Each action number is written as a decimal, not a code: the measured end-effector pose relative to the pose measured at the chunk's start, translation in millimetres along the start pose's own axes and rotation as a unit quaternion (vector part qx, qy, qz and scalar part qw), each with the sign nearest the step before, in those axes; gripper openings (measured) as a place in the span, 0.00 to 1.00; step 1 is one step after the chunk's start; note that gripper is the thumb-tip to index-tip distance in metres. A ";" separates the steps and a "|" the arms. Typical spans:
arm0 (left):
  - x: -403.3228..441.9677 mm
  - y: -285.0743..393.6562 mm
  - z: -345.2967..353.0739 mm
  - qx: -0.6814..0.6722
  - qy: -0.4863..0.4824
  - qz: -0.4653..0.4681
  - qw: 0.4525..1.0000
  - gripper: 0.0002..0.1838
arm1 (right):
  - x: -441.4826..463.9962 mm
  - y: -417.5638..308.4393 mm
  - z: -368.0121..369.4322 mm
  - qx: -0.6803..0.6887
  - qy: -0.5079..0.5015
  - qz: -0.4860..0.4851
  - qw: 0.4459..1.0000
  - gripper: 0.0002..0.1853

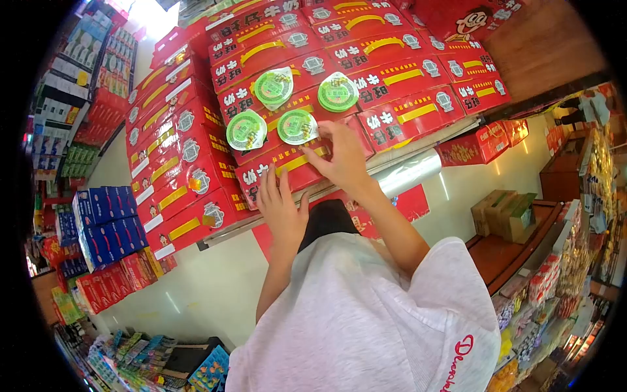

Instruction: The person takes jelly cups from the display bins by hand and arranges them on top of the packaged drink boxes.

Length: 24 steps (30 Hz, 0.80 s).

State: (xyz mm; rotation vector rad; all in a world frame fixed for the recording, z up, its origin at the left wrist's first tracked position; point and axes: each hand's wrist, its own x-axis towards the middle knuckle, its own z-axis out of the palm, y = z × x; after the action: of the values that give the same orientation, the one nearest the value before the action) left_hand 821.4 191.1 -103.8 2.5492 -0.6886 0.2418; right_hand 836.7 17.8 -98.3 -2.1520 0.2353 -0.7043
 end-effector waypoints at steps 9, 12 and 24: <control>12.9 -4.4 -8.1 0.003 -0.025 0.001 1.000 0.37 | -11.3 1.6 -38.0 -0.221 -0.219 -0.135 0.941 0.46; 16.9 -10.0 -10.1 0.006 -0.028 0.019 0.999 0.36 | -11.7 9.0 -35.3 -0.252 -0.220 -0.136 0.932 0.45; 12.4 7.8 -18.1 0.001 -0.027 -0.078 0.997 0.38 | -21.5 18.0 -34.0 -0.203 -0.141 -0.111 0.963 0.44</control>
State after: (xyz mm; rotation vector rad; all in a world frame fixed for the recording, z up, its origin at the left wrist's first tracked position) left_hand 827.3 189.0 -81.4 2.6033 -0.5057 0.1226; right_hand 801.2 -7.7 -104.2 -2.6708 -0.0203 -0.4916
